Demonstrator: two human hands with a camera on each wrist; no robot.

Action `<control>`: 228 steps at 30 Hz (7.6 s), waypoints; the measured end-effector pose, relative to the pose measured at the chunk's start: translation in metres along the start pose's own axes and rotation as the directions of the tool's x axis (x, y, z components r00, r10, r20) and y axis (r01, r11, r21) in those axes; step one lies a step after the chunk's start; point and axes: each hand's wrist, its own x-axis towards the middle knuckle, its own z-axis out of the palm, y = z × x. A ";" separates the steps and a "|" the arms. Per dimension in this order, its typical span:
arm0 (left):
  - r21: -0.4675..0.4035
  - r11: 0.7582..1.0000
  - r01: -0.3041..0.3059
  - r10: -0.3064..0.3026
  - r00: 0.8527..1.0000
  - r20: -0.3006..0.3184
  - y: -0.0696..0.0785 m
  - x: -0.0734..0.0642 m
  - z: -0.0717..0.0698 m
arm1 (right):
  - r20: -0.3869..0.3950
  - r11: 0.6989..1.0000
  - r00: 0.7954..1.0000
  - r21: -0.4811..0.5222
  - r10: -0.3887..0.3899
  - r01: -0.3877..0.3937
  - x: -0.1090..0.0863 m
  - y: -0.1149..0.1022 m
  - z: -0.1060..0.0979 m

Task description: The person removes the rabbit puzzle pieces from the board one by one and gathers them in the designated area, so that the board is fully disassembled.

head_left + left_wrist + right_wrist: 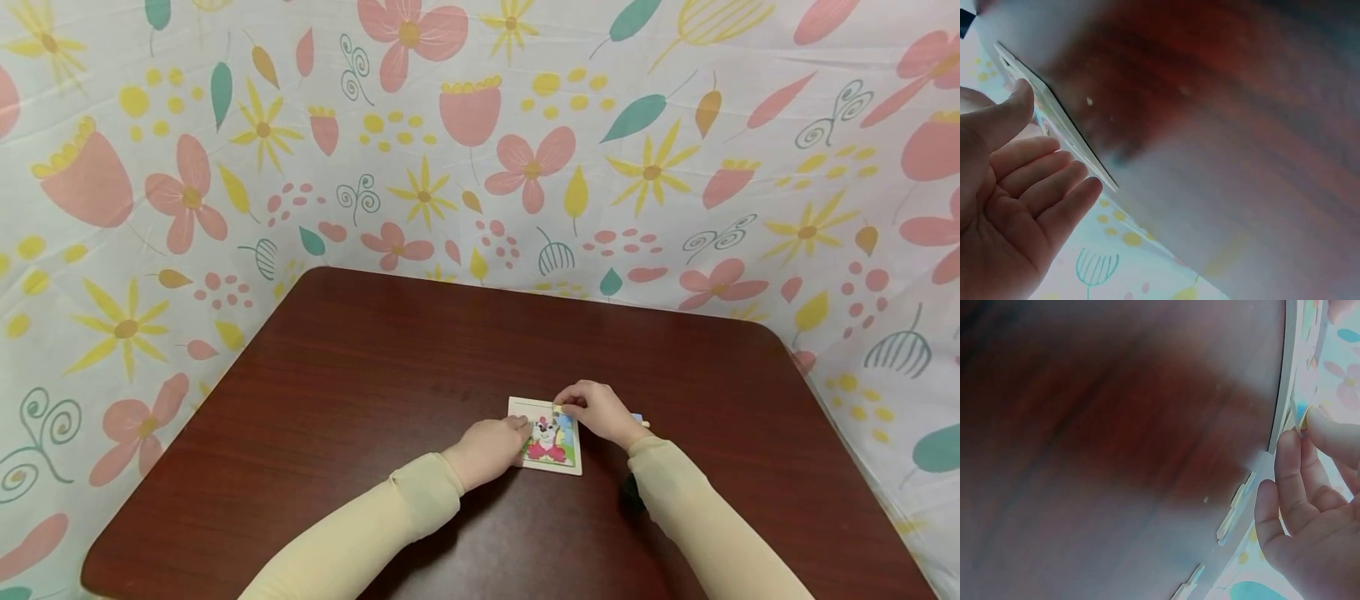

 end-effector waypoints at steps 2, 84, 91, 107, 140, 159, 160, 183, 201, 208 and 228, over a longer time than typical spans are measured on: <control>0.002 1.000 -0.016 0.016 1.000 -0.013 0.002 0.001 0.000 | 0.000 1.000 1.000 0.003 0.001 -0.001 0.000 -0.001 0.000; 0.004 0.999 -0.046 0.046 0.999 0.027 0.029 0.020 -0.001 | 0.171 0.986 0.972 0.002 0.163 -0.165 -0.041 0.025 -0.044; 0.007 0.999 -0.046 0.046 0.998 0.037 0.030 0.022 0.000 | 0.152 0.986 0.975 0.000 0.165 -0.167 -0.044 0.028 -0.041; 0.022 0.999 -0.046 0.046 0.999 0.021 0.030 0.020 -0.004 | 0.095 0.990 0.985 -0.017 0.142 -0.141 -0.048 0.032 -0.033; 0.009 0.997 -0.073 0.073 0.996 -0.048 0.029 0.019 0.003 | 0.070 0.982 0.996 0.176 0.051 -0.063 -0.010 -0.039 0.010; -0.005 0.996 0.090 -0.090 0.996 -0.006 0.001 -0.004 -0.005 | 0.053 0.990 0.998 0.142 -0.013 0.005 -0.007 -0.041 0.021; -0.010 0.995 0.100 -0.100 0.995 -0.005 -0.001 -0.005 -0.004 | 0.056 0.991 0.998 0.136 -0.021 0.013 -0.007 -0.041 0.022; -0.110 0.990 0.089 -0.089 0.996 0.005 -0.009 -0.006 0.002 | 0.100 0.995 0.990 0.020 -0.103 0.102 -0.004 -0.056 0.033; -0.124 0.989 0.080 -0.077 0.997 0.031 -0.012 -0.001 0.004 | 0.129 0.993 0.985 0.047 -0.112 0.107 -0.004 -0.054 0.032; -0.158 0.983 0.090 -0.084 0.996 0.043 -0.012 0.000 0.005 | 0.173 0.999 0.985 0.032 -0.019 0.013 0.000 -0.053 0.034; -0.202 0.975 0.089 -0.087 0.996 0.022 -0.013 0.000 0.002 | 0.204 0.999 0.979 0.028 -0.028 0.023 0.003 -0.051 0.033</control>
